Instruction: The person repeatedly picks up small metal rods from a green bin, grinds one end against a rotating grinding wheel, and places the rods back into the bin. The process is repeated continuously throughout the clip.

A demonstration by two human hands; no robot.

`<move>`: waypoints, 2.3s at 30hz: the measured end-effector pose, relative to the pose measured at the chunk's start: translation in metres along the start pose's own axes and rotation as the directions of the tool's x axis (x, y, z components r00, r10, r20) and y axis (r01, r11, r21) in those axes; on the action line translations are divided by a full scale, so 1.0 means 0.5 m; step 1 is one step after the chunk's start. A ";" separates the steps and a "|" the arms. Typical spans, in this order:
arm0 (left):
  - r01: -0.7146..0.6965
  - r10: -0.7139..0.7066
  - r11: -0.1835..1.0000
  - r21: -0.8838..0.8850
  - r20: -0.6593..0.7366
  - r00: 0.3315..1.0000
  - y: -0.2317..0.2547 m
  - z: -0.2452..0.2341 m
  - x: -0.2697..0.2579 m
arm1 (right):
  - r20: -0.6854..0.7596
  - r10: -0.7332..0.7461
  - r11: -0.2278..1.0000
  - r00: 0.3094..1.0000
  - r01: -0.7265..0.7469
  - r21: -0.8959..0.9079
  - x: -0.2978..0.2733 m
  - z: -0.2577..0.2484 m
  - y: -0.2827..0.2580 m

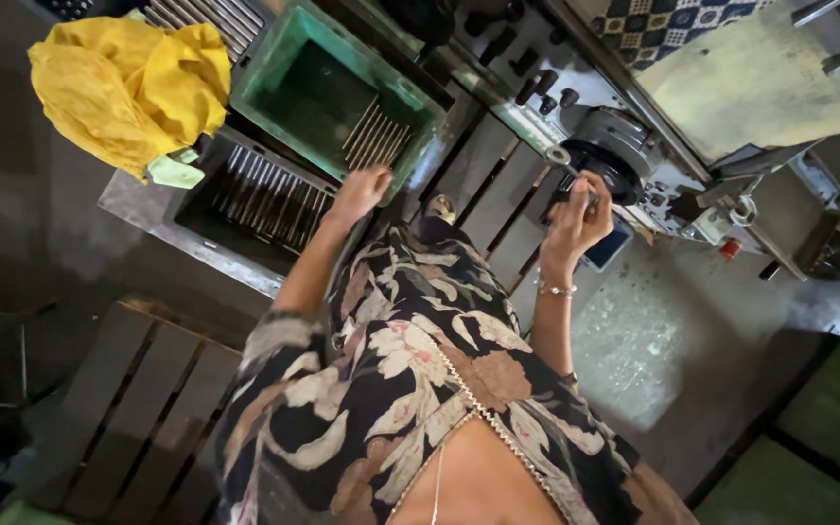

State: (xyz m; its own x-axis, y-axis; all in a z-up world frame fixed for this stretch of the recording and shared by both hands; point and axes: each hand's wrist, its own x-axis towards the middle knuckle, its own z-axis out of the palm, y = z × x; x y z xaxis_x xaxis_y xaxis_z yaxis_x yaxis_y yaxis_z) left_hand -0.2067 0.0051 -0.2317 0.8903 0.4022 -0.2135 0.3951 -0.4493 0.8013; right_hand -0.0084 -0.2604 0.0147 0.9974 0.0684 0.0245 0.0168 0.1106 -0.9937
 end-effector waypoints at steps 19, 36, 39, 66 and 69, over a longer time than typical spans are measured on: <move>0.088 -0.649 0.527 0.845 0.334 0.683 -0.098 -0.064 -0.281 | -0.027 -0.047 0.898 0.999 0.030 -0.439 -0.161 -0.050 0.058; 0.136 -0.361 0.725 0.675 0.205 0.910 -0.140 -0.284 -0.273 | -0.056 -0.030 0.935 0.998 0.008 -0.353 -0.133 -0.019 0.082; 0.246 -0.266 0.760 0.602 -0.057 0.962 -0.095 -0.338 -0.256 | -0.080 -0.069 0.929 0.994 0.035 -0.369 -0.114 -0.040 0.091; 0.066 0.377 0.503 -0.861 0.287 0.881 0.855 0.275 0.179 | -0.045 -0.298 0.921 0.953 0.276 -0.274 0.139 -0.304 -0.092; -0.091 0.391 0.508 -0.857 0.135 0.910 0.893 0.293 0.176 | -0.038 -0.234 0.957 0.972 0.223 -0.184 0.154 -0.340 -0.089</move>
State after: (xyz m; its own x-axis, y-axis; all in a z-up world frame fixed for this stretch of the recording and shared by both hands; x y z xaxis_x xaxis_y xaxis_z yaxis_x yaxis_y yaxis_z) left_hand 0.0812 -0.2769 0.0253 0.9956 0.0828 0.0435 -0.0744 0.4184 0.9052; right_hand 0.0799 -0.4284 0.0424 0.9677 0.0030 0.2522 0.2519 -0.0615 -0.9658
